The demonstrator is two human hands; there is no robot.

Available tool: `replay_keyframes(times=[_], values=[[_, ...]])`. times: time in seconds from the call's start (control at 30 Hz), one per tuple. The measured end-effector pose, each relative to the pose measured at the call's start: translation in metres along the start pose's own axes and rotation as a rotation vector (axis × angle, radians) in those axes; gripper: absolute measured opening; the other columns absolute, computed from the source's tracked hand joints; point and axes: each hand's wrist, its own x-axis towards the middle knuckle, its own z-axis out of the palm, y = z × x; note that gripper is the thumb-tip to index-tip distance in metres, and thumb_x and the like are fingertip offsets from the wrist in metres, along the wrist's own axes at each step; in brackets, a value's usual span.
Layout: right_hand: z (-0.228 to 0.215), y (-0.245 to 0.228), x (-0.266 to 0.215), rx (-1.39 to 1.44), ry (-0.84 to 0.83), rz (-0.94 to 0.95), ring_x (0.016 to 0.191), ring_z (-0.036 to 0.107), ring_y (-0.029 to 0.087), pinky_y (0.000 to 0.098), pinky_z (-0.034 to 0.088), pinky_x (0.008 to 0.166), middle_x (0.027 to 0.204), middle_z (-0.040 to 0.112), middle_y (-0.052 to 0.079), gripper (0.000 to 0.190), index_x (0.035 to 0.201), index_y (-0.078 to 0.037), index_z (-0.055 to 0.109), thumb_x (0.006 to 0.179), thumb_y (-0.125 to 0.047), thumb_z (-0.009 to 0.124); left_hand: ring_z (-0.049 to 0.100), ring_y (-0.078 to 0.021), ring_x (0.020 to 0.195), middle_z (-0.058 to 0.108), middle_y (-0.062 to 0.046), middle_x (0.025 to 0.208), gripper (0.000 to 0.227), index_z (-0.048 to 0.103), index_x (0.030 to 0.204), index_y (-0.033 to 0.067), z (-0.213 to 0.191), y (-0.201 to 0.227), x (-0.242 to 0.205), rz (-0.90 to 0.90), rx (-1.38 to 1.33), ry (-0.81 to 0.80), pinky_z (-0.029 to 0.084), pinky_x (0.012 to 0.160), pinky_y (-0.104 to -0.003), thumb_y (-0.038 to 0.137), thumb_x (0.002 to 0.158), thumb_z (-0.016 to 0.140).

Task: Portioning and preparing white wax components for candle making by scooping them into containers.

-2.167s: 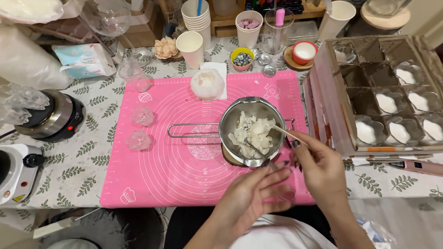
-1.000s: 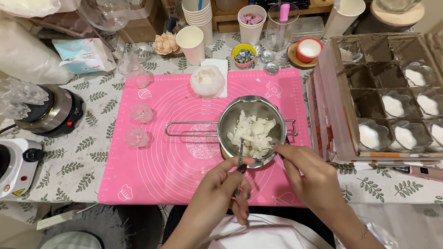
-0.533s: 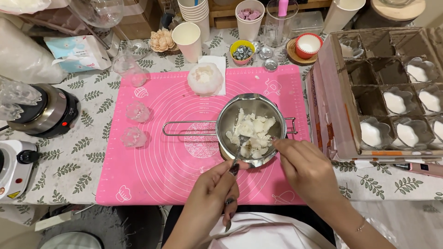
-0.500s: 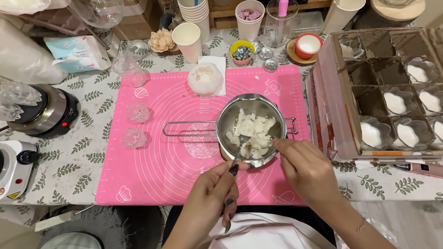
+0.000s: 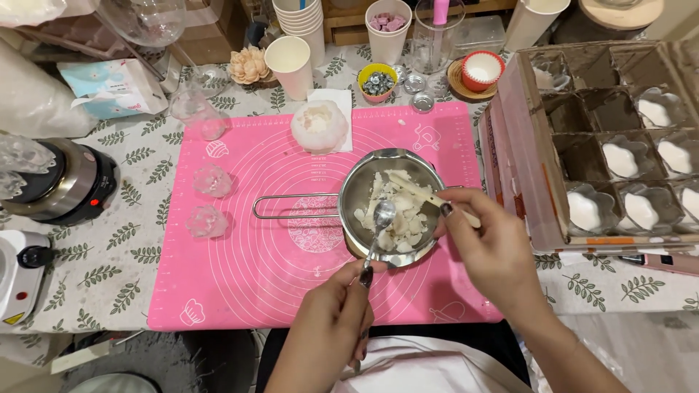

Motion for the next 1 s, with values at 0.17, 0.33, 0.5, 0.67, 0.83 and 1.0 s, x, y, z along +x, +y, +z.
replay_keyframes(times=[0.17,0.33,0.5,0.67,0.83,1.0], values=[[-0.001,0.003,0.012,0.462,-0.133,0.281,0.054,0.044,0.009,0.0244,0.035,0.049,0.072,0.067,0.009,0.023,0.116,0.005,0.060,0.097,-0.006,0.052,0.067,-0.0297,0.053,0.068,-0.016,0.061,0.035,0.061,0.129,0.0023,0.007,-0.004,0.003,0.452,0.948,0.276,0.051,0.052,-0.043,0.014,0.097,0.055],[-0.004,0.006,0.010,0.564,-0.125,0.422,0.050,0.043,0.012,0.0261,0.032,0.048,0.066,0.063,0.012,0.014,0.105,0.002,0.059,0.096,-0.007,0.053,0.070,-0.0333,0.059,0.071,-0.016,0.076,0.043,0.055,0.136,0.0025,0.001,-0.004,0.012,0.466,1.253,0.294,0.054,0.054,-0.047,0.010,0.093,0.054],[-0.010,0.008,0.004,0.596,-0.115,0.488,0.045,0.036,0.011,0.0279,0.031,0.045,0.060,0.057,0.008,0.013,0.099,0.004,0.058,0.094,-0.008,0.055,0.071,-0.0341,0.072,0.069,-0.019,0.095,0.055,0.049,0.134,-0.0056,-0.007,0.011,0.021,0.562,1.445,0.236,0.057,0.058,-0.045,-0.003,0.079,0.054],[-0.007,0.003,-0.005,0.586,-0.075,0.549,0.046,0.037,0.012,0.0287,0.031,0.045,0.059,0.053,0.007,0.010,0.097,0.002,0.059,0.093,-0.006,0.055,0.072,-0.0338,0.073,0.071,-0.020,0.092,0.045,0.052,0.128,-0.0031,-0.012,0.014,0.027,0.633,1.397,0.257,0.057,0.061,-0.044,-0.003,0.083,0.054],[-0.013,0.006,-0.017,0.476,-0.074,0.422,0.045,0.037,0.012,0.0286,0.029,0.041,0.059,0.053,0.007,0.010,0.098,0.003,0.059,0.094,-0.007,0.057,0.073,-0.0342,0.070,0.073,-0.021,0.092,0.045,0.052,0.126,-0.0055,-0.013,0.020,0.025,0.714,1.336,0.301,0.057,0.060,-0.044,-0.004,0.081,0.055],[-0.017,0.004,-0.030,-0.085,0.045,-0.057,0.074,0.069,0.010,0.0268,0.052,0.059,0.082,0.076,0.008,0.021,0.116,0.000,0.059,0.098,-0.007,0.051,0.071,-0.0288,0.060,0.073,-0.013,0.073,0.017,0.062,0.114,0.0035,-0.013,0.020,0.024,0.648,0.828,0.278,0.053,0.052,-0.039,0.010,0.104,0.051]])
